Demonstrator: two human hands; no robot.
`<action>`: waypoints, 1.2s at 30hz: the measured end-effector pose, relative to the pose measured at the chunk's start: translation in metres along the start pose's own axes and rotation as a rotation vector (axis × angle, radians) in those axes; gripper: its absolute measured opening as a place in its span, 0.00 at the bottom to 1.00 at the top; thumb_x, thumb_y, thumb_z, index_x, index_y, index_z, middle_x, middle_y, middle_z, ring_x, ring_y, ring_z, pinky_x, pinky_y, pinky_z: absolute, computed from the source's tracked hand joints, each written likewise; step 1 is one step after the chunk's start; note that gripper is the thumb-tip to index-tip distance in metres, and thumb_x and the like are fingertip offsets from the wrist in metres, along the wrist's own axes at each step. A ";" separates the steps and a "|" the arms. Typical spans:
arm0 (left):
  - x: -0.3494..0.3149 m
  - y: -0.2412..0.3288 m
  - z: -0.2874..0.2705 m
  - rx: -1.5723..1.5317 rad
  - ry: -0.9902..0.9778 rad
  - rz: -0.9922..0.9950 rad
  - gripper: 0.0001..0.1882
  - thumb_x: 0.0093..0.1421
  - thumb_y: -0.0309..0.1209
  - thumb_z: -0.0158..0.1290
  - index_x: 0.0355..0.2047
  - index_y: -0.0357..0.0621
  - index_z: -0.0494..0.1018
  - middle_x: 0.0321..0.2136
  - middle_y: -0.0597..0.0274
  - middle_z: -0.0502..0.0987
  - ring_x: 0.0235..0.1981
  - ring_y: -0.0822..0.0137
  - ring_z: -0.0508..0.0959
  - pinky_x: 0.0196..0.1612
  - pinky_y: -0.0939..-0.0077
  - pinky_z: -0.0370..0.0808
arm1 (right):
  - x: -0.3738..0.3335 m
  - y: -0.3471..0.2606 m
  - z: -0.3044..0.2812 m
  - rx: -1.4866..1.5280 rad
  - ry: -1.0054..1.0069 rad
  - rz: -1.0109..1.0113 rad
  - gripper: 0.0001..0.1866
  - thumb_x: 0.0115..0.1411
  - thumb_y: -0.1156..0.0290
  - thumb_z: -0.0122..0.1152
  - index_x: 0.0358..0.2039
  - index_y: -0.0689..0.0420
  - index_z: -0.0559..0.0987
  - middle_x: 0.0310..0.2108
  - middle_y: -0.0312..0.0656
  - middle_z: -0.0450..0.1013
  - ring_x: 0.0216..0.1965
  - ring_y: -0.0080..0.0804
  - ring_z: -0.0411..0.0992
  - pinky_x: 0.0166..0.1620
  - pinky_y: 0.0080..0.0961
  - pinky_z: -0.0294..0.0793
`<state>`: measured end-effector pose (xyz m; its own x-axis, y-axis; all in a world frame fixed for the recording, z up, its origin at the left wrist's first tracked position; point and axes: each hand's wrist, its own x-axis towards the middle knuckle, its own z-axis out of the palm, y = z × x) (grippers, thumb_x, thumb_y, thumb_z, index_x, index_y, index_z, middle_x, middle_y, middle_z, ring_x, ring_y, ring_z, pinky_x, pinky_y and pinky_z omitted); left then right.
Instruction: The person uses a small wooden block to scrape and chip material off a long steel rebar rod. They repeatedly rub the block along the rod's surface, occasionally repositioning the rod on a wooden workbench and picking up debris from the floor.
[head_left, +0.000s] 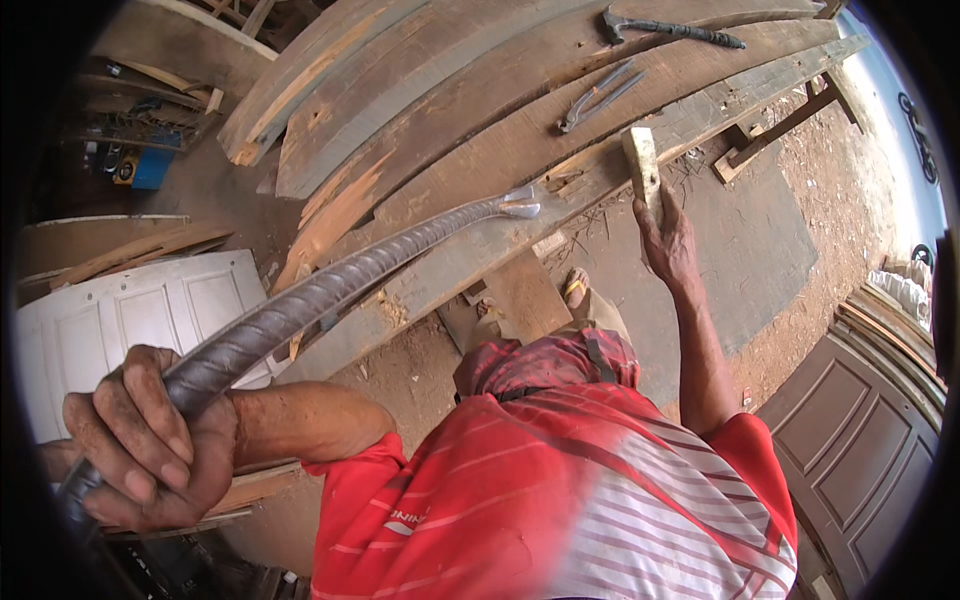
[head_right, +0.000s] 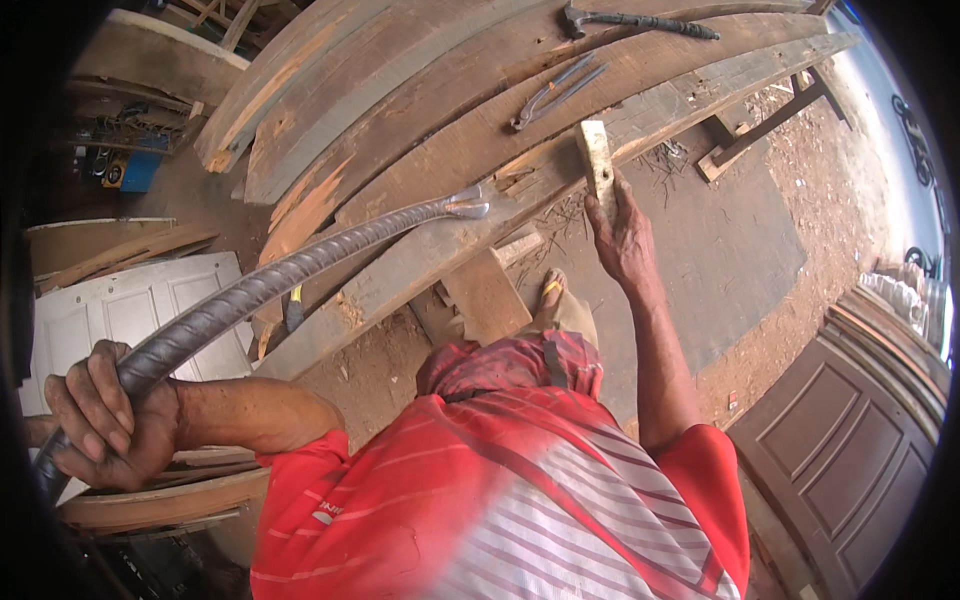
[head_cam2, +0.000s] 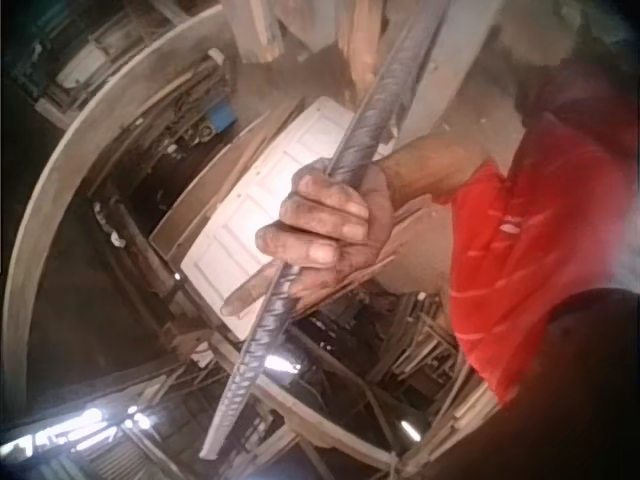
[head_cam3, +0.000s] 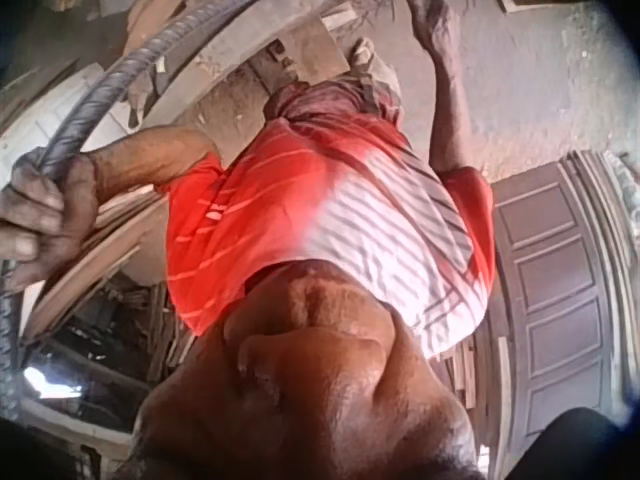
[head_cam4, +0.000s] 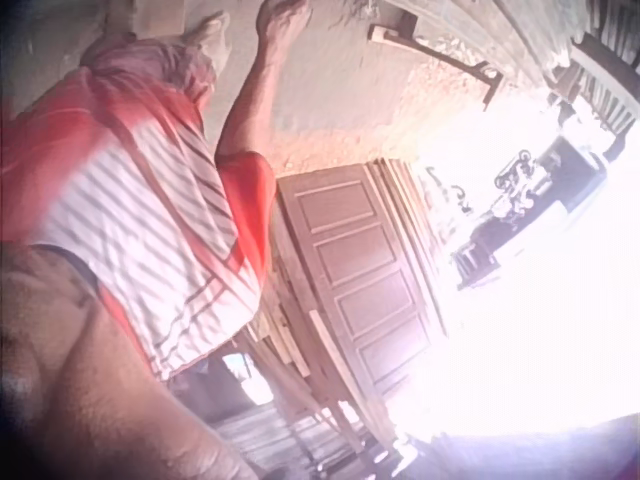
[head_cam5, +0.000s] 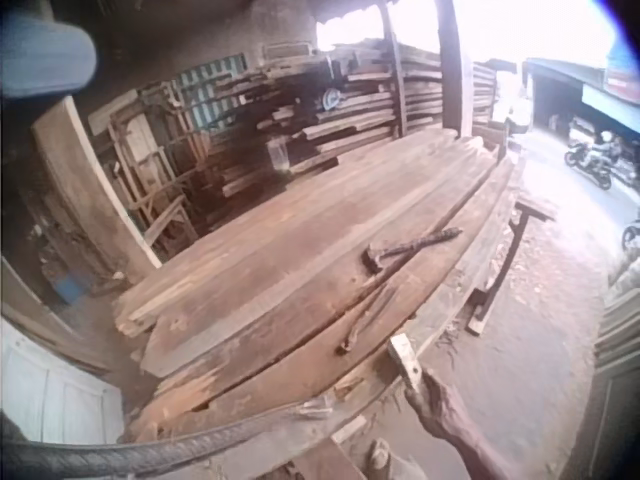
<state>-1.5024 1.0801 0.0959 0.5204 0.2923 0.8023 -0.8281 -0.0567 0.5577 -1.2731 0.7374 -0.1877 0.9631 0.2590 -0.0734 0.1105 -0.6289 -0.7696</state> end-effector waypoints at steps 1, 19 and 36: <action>-0.003 0.001 -0.004 0.015 0.024 -0.016 0.20 0.70 0.45 0.44 0.23 0.49 0.61 0.21 0.72 0.64 0.14 0.80 0.63 0.24 0.84 0.65 | -0.007 0.013 0.010 0.036 0.074 -0.021 0.35 0.66 0.52 0.55 0.65 0.62 0.64 0.56 0.63 0.70 0.57 0.54 0.71 0.57 0.40 0.70; 0.029 -0.059 -0.042 0.381 0.385 0.008 0.16 0.67 0.25 0.48 0.54 0.37 0.64 0.21 0.70 0.60 0.19 0.79 0.60 0.27 0.80 0.64 | -0.023 0.004 0.044 0.094 0.229 0.030 0.32 0.67 0.57 0.56 0.66 0.57 0.63 0.57 0.57 0.71 0.59 0.52 0.70 0.58 0.41 0.70; -0.072 -0.056 -0.114 0.060 0.676 -0.176 0.17 0.71 0.37 0.43 0.25 0.46 0.69 0.13 0.72 0.58 0.13 0.79 0.55 0.21 0.83 0.56 | -0.020 0.042 0.067 0.197 0.244 0.090 0.31 0.67 0.59 0.57 0.67 0.55 0.62 0.55 0.55 0.72 0.56 0.43 0.72 0.57 0.36 0.70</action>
<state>-1.5169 1.1706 -0.0172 0.3855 0.8307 0.4017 -0.7203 -0.0011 0.6936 -1.3043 0.7552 -0.2612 0.9999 0.0106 -0.0106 -0.0042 -0.4813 -0.8765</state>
